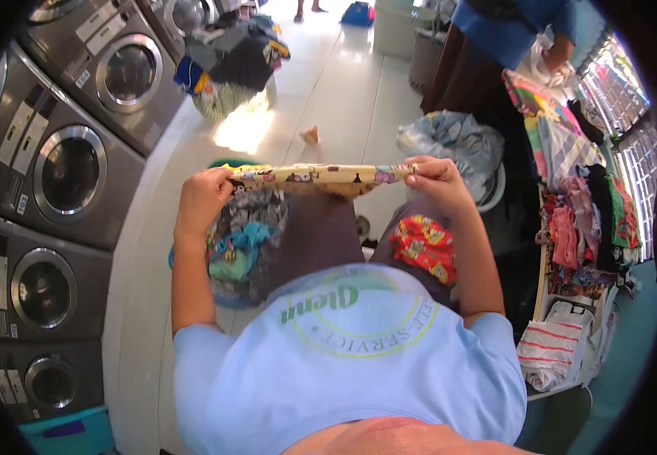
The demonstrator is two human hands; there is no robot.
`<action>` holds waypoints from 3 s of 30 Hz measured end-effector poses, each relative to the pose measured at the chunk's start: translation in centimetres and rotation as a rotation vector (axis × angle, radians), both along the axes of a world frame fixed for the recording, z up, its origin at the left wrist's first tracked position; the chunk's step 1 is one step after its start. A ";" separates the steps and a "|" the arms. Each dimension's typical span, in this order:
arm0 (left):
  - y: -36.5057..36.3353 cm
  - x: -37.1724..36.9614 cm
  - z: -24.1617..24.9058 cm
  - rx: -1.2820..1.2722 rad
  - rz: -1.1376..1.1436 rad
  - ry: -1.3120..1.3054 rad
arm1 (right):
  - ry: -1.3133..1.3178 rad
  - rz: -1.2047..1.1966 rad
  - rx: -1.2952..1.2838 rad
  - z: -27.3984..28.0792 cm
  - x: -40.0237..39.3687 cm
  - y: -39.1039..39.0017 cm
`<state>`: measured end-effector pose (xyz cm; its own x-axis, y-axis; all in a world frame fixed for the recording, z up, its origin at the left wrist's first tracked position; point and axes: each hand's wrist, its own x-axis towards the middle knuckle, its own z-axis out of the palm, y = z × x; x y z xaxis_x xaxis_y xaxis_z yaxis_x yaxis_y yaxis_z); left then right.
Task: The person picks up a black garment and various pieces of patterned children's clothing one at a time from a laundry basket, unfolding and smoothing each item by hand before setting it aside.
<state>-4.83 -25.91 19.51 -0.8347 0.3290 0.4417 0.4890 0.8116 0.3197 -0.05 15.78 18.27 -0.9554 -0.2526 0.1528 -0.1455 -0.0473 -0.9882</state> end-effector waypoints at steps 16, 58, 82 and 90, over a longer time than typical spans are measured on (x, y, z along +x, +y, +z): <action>-2.3 0.5 -6.6 -0.098 -0.161 -0.517 | -0.521 -0.026 0.027 -8.7 1.2 -0.4; 7.5 3.3 -19.0 0.041 -0.128 -0.727 | -1.433 -0.146 -0.211 -24.9 -4.3 -9.5; 1.9 1.9 -15.2 0.671 -0.021 -0.397 | -0.488 -0.130 0.197 -10.2 -4.1 -4.0; -18.8 3.6 -36.5 -0.338 0.865 -0.271 | -0.264 0.521 0.639 -8.1 -0.7 -12.8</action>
<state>-1.26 -44.76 -17.02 -0.9075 -0.3728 0.1936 -0.3768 0.9261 0.0175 -0.70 3.01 10.15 -0.6781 -0.6301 -0.3784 -0.0216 0.5316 -0.8467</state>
